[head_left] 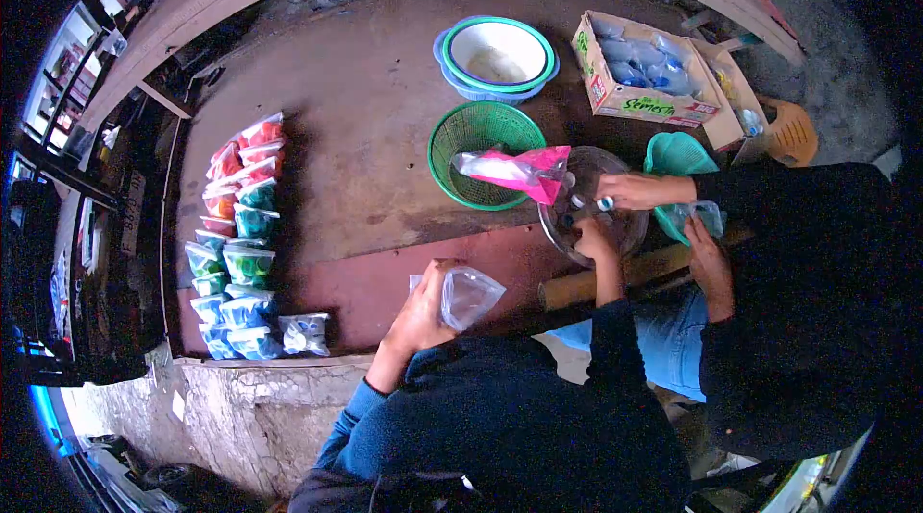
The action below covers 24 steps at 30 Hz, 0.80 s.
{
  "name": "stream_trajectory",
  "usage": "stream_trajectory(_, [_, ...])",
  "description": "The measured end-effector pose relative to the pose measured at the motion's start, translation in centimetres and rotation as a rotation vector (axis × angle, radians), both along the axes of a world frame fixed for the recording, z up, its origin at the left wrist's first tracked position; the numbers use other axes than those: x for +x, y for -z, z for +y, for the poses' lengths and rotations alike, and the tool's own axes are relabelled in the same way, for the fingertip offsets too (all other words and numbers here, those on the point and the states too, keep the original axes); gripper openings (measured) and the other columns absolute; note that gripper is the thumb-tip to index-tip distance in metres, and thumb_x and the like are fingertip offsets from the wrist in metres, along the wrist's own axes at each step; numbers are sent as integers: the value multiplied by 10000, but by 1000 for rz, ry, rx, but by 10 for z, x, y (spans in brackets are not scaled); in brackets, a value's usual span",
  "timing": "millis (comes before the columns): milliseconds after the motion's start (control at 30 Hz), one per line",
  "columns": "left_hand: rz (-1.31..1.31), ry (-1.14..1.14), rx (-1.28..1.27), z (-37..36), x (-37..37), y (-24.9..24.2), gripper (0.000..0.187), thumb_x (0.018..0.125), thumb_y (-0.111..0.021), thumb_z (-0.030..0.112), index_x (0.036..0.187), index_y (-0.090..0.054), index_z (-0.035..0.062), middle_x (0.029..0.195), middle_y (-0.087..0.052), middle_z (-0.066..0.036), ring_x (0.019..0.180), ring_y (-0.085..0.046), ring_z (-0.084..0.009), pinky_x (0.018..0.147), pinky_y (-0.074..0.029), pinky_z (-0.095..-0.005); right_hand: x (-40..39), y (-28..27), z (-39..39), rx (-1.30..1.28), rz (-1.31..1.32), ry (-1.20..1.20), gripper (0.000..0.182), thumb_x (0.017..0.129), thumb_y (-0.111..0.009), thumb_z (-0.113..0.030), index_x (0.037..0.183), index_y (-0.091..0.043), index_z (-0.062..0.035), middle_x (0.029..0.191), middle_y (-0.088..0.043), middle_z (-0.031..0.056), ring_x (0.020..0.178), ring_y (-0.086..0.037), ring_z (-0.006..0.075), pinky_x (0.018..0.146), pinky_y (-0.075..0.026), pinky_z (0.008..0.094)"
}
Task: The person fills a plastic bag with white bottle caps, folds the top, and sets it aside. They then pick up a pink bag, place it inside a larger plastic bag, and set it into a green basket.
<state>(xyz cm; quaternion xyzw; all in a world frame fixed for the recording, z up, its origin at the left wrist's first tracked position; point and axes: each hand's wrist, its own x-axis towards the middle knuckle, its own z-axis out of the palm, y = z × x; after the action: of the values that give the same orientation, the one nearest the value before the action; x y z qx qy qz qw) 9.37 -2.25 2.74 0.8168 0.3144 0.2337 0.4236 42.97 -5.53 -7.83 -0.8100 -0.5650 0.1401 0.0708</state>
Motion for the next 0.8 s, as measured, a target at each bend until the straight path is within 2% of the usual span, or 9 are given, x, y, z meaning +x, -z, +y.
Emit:
stream_trajectory(100, [-23, 9, -18, 2, 3, -4, 656, 554, -660, 89, 1114, -328, 12, 1047, -410, -203, 993, -420, -364, 816, -372, -387, 10, 16, 4, 46, -77, -73, 288, 534, -612, -62, 816, -589, -4, 876, -555, 189, 810, -548, 284, 689, -433, 321])
stream_trajectory(200, [-32, 0, 5, 4, 2, -3, 658, 558, -660, 93, 1118, -324, 13, 1049, -411, -202, 990, -421, -365, 818, -372, -390, 17, 24, 2, 95, 171, -40, 356, 578, -626, -69, 925, -560, -25, 905, -564, 147, 808, -553, 265, 704, -430, 298])
stream_trajectory(300, [-27, -29, 17, 2, 3, -3, 658, 562, -660, 96, 1121, -321, 16, 1045, -412, -199, 987, -421, -365, 816, -374, -390, -1, 20, -11, 568, 594, 2, 399, 634, -630, -73, 1014, -512, -36, 946, -552, 82, 769, -557, 220, 715, -421, 274])
stream_trajectory(333, [-21, -38, 17, 2, 3, -1, 655, 564, -660, 97, 1119, -322, 17, 1044, -412, -198, 987, -421, -365, 814, -375, -391, -10, 15, -10, 667, 575, -14, 354, 740, -561, -105, 1071, -459, -30, 951, -536, 53, 741, -546, 164, 678, -418, 251])
stream_trajectory(433, [-10, -21, 33, 3, 5, 3, 647, 567, -658, 97, 1116, -323, 18, 1044, -410, -196, 987, -418, -367, 813, -375, -391, -60, -45, -18, 615, 1349, 439, 335, 805, -480, -151, 1115, -418, -39, 968, -524, 58, 762, -535, 151, 620, -408, 237])
stream_trajectory(600, [-36, -25, 21, 2, 9, 3, 643, 567, -657, 98, 1113, -327, 22, 1046, -410, -189, 991, -417, -363, 817, -368, -397, -120, -78, -20, 849, 1983, 67, 345, 817, -369, -285, 1022, -430, -14, 951, -510, 137, 835, -473, 190, 695, -355, 307])
stream_trajectory(700, [-38, -38, 22, 1, 8, 3, 643, 567, -655, 96, 1113, -325, 21, 1038, -415, -189, 985, -422, -362, 806, -373, -402, -157, -96, -24, 823, 992, 119, 377, 705, -529, -259, 973, -449, -5, 934, -513, 134, 845, -482, 204, 758, -365, 334])
stream_trajectory(767, [-64, -39, 41, 1, 9, 9, 636, 572, -649, 95, 1112, -322, 19, 1027, -420, -193, 971, -430, -367, 792, -381, -405, -176, -117, -24, 715, 945, -228, 384, 641, -596, -233, 934, -477, -15, 935, -513, 131, 884, -480, 223, 773, -367, 347])
stream_trajectory(800, [-82, -44, 33, 0, 9, 8, 634, 575, -646, 94, 1113, -319, 18, 1023, -421, -196, 962, -433, -372, 787, -383, -405, -171, -129, -15, 668, 516, -481, 314, 638, -607, -220, 882, -521, -41, 920, -523, 112, 903, -478, 239, 798, -351, 354])
